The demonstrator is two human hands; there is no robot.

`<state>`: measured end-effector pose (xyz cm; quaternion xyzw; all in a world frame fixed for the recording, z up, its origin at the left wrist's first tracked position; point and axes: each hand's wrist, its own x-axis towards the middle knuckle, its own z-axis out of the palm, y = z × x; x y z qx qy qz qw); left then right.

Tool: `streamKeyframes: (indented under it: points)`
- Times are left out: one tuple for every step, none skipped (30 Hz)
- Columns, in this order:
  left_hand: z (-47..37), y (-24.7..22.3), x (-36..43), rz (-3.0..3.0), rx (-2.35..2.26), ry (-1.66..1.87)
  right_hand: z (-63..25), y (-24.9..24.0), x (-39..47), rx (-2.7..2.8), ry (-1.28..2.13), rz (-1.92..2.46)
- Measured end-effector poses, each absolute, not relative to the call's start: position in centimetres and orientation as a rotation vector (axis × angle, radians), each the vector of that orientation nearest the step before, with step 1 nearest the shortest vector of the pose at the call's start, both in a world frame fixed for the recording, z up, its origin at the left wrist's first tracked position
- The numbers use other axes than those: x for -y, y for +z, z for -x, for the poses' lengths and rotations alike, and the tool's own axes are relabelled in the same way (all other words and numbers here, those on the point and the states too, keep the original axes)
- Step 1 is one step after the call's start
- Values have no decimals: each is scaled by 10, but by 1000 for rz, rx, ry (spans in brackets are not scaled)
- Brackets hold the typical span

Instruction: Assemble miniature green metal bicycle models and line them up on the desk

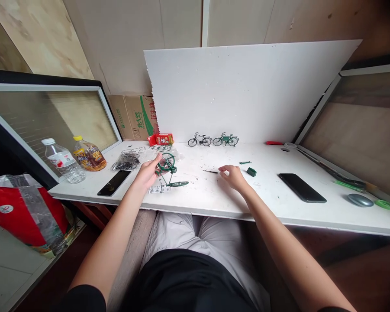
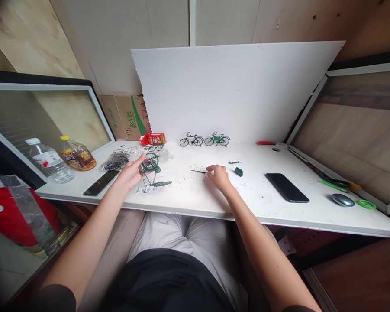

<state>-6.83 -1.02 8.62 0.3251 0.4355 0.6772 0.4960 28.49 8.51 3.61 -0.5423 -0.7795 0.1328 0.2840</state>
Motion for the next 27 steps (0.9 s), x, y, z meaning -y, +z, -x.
streamKeyframes:
  points:
    - [67, 84, 10, -795, -1072, 1617, -285, 36, -85, 2094, 353, 1453]
    - [65, 82, 10, -800, -1092, 1604, -285, 36, -85, 2102, 353, 1453]
    - [64, 81, 9, -804, -1112, 1597, -285, 36, -84, 2108, 355, 1453]
    - [64, 79, 9, -807, -1127, 1590, -285, 36, -85, 2113, 359, 1451]
    - [64, 78, 8, -811, -1136, 1581, -285, 35, -85, 2117, 364, 1451]
    - [65, 76, 7, -812, -1141, 1571, -286, 35, -85, 2120, 370, 1452]
    - [66, 74, 5, -812, -1142, 1561, -286, 34, -86, 2123, 377, 1454]
    - [67, 72, 4, -810, -1139, 1553, -286, 33, -86, 2126, 383, 1457]
    - [68, 70, 3, -809, -1132, 1545, -286, 32, -86, 2129, 389, 1459]
    - [69, 68, 1, -810, -1119, 1536, -286, 31, -86, 2133, 394, 1461]
    - [69, 66, 0, -813, -1107, 1526, -286, 30, -86, 2137, 397, 1462]
    - [68, 64, -1, -817, -1096, 1512, -286, 30, -85, 2141, 399, 1463]
    - [67, 62, -1, -820, -1091, 1495, -285, 30, -85, 2146, 398, 1463]
    - [66, 61, -2, -821, -1092, 1479, -285, 30, -84, 2149, 394, 1465]
    - [64, 60, -2, -821, -1095, 1465, -285, 32, -83, 2153, 386, 1466]
    - [62, 59, -2, -818, -1098, 1452, -284, 33, -82, 2156, 376, 1467]
    - [60, 59, -1, -815, -1098, 1444, -283, 35, -82, 2159, 363, 1469]
    - [58, 59, -1, -811, -1094, 1440, -281, 38, -83, 2164, 348, 1472]
    - [56, 60, 0, -808, -1089, 1439, -278, 40, -84, 2171, 334, 1478]
    - [55, 61, 0, -805, -1082, 1437, -274, 43, -87, 2180, 321, 1487]
    - [53, 62, 1, -801, -1080, 1436, -270, 45, -91, 2192, 310, 1498]
    - [51, 63, 2, -797, -1081, 1439, -264, 47, -96, 2208, 302, 1513]
    - [50, 64, 2, -793, -1084, 1443, -258, 49, -103, 2229, 296, 1530]
    - [49, 65, 3, -788, -1087, 1445, -252, 51, -109, 2252, 291, 1548]
    - [48, 66, 3, -783, -1090, 1447, -247, 52, -116, 2276, 286, 1567]
    - [47, 67, 4, -781, -1093, 1447, -241, 53, -123, 2300, 278, 1583]
    - [46, 67, 4, -781, -1094, 1447, -237, 53, -129, 2323, 268, 1600]
